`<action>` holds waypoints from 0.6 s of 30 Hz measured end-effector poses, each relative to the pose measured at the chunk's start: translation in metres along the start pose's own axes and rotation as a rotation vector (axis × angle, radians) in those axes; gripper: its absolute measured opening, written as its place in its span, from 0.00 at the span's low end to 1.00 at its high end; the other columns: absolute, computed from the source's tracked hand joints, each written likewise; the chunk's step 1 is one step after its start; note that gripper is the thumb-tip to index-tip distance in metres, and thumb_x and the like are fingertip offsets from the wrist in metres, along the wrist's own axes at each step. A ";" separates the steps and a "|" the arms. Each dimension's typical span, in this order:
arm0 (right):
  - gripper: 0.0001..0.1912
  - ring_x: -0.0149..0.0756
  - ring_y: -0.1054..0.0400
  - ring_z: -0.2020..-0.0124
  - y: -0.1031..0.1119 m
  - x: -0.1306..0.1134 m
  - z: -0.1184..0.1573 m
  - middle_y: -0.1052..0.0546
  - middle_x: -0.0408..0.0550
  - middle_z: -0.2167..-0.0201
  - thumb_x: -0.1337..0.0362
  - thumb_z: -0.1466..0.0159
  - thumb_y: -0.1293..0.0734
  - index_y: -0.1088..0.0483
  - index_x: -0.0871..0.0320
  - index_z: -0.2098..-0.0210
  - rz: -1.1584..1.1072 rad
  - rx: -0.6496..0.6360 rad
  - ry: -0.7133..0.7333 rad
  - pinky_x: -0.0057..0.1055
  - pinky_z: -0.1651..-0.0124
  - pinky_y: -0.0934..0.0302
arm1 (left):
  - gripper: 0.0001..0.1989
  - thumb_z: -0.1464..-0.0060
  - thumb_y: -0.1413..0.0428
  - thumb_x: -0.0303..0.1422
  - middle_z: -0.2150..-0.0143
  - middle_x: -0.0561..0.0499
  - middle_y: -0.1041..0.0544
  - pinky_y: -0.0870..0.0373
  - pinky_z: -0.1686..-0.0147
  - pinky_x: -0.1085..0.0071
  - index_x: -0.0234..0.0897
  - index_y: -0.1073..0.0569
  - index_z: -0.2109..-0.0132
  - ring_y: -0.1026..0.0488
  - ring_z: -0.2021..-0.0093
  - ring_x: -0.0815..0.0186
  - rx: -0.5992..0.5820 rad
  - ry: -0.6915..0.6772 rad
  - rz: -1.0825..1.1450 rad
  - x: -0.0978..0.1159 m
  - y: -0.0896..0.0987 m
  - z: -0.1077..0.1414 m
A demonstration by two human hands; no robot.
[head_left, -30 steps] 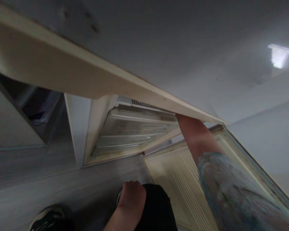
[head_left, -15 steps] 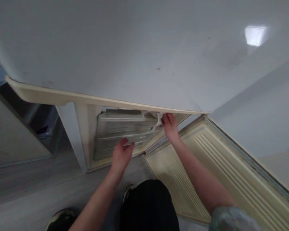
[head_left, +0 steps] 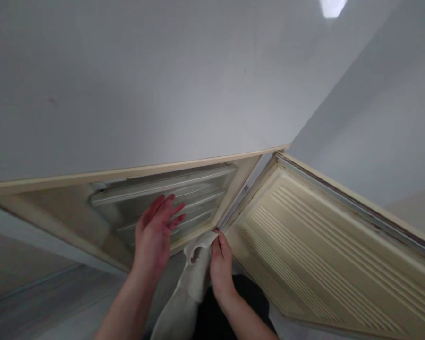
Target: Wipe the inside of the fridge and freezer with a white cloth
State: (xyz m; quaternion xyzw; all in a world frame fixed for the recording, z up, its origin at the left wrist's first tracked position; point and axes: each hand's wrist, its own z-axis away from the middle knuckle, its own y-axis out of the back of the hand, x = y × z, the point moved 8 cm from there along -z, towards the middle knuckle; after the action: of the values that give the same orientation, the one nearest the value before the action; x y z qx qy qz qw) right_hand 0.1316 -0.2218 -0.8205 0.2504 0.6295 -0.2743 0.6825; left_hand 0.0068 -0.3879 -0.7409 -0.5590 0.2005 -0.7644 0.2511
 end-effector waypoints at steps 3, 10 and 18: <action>0.18 0.44 0.26 0.58 0.000 0.001 -0.002 0.19 0.49 0.62 0.48 0.32 0.39 0.24 0.54 0.60 -0.011 0.026 0.011 0.37 0.51 0.35 | 0.14 0.51 0.33 0.37 0.44 0.43 0.20 0.19 0.60 0.70 0.36 0.20 0.57 0.19 0.48 0.55 -0.091 -0.002 0.105 0.008 -0.009 -0.003; 0.19 0.43 0.27 0.62 0.018 0.005 0.002 0.19 0.49 0.66 0.48 0.36 0.36 0.24 0.57 0.66 -0.080 0.061 -0.023 0.35 0.55 0.36 | 0.05 0.43 0.38 0.31 0.44 0.53 0.21 0.21 0.58 0.71 0.41 0.21 0.59 0.20 0.47 0.59 -0.064 0.035 0.250 -0.006 -0.023 0.009; 0.21 0.37 0.30 0.66 0.041 -0.006 0.057 0.22 0.47 0.67 0.44 0.40 0.28 0.26 0.58 0.67 -0.481 -0.030 -0.154 0.29 0.62 0.37 | 0.08 0.44 0.37 0.26 0.56 0.59 0.21 0.30 0.66 0.78 0.43 0.26 0.59 0.21 0.60 0.70 0.021 0.096 0.176 -0.024 -0.018 0.098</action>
State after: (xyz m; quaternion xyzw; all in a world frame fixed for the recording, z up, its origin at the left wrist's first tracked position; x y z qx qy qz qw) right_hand 0.2002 -0.2312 -0.8103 0.0614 0.6211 -0.4378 0.6471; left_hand 0.1037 -0.3617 -0.7197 -0.4991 0.2527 -0.7673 0.3134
